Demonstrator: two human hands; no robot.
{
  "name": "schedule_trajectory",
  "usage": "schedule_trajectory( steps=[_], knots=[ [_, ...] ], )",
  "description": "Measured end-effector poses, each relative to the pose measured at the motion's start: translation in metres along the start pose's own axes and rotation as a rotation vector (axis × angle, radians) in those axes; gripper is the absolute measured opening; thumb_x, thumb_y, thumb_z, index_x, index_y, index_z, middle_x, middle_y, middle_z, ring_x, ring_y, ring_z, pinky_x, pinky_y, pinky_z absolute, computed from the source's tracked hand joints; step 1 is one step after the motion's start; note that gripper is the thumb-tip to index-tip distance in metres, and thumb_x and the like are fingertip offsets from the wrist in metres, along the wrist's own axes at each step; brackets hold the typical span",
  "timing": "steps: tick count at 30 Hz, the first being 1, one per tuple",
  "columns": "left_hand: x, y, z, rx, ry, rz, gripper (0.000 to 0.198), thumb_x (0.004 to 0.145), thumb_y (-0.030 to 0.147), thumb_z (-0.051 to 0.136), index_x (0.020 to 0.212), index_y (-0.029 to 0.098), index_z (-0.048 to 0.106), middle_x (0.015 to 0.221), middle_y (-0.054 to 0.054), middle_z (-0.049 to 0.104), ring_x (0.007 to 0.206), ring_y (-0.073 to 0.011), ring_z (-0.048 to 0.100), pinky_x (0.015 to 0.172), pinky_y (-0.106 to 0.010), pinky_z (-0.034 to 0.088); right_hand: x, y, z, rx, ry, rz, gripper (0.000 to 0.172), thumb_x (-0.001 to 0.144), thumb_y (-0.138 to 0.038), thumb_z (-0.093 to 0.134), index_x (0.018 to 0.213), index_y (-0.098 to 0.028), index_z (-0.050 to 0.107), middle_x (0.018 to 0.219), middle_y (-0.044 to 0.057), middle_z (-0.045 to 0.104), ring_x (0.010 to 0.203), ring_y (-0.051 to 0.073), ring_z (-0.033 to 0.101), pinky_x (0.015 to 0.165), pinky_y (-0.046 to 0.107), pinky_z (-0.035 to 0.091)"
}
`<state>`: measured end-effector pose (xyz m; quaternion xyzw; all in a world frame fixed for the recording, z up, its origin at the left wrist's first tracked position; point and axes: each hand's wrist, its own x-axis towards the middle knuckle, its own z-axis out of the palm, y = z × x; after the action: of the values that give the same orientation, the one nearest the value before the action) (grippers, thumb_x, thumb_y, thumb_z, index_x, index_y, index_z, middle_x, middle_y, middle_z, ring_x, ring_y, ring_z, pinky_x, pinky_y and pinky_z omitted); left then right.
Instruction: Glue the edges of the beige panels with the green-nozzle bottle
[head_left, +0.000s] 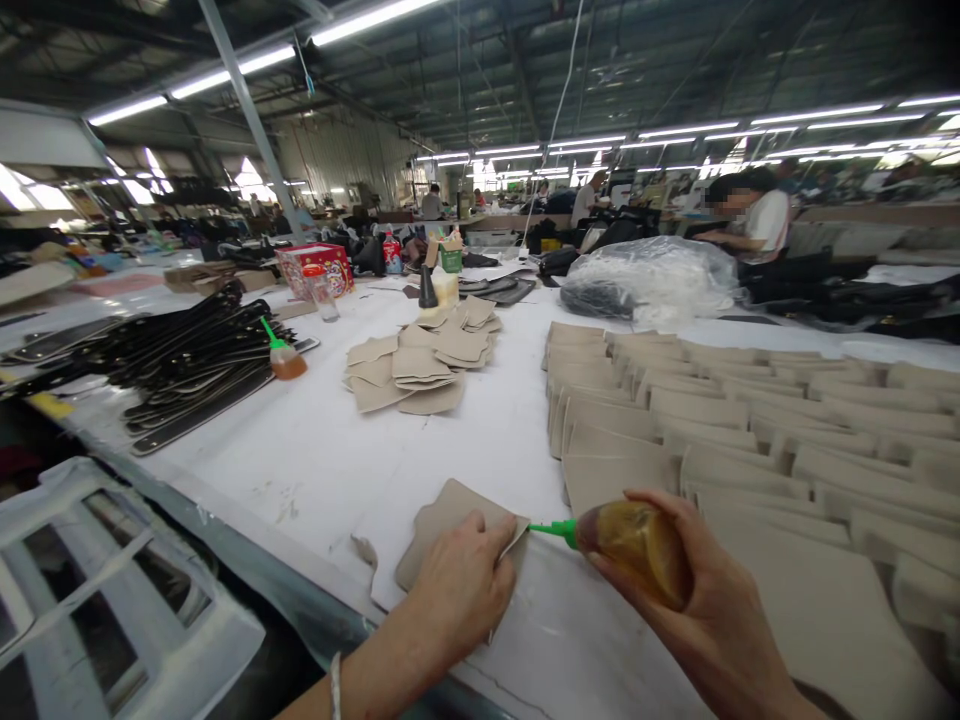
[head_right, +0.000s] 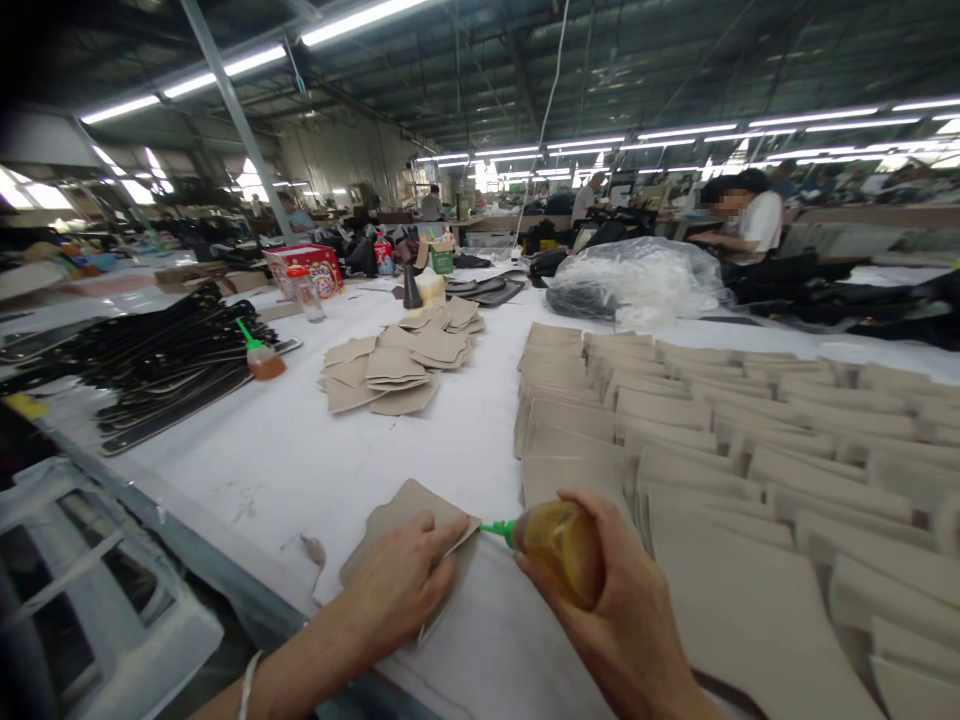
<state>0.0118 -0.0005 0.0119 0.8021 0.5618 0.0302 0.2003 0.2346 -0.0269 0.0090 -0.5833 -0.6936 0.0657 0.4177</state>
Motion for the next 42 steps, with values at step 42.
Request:
schedule_trajectory(
  steps=[42],
  knots=[
    [-0.002,-0.001,-0.005,-0.006,-0.003,0.021,0.045,0.088,0.027,0.039,0.130,0.033,0.052,0.095,-0.005,0.059,0.086,-0.0241,0.063,0.076,-0.034,0.048,-0.012,0.010,-0.003,0.223,-0.134,0.259,0.050,0.079,-0.054,0.068,0.116,-0.025,0.048,0.092,0.001,0.064,0.076,0.021,0.064,0.068,0.029,0.052]
  ],
)
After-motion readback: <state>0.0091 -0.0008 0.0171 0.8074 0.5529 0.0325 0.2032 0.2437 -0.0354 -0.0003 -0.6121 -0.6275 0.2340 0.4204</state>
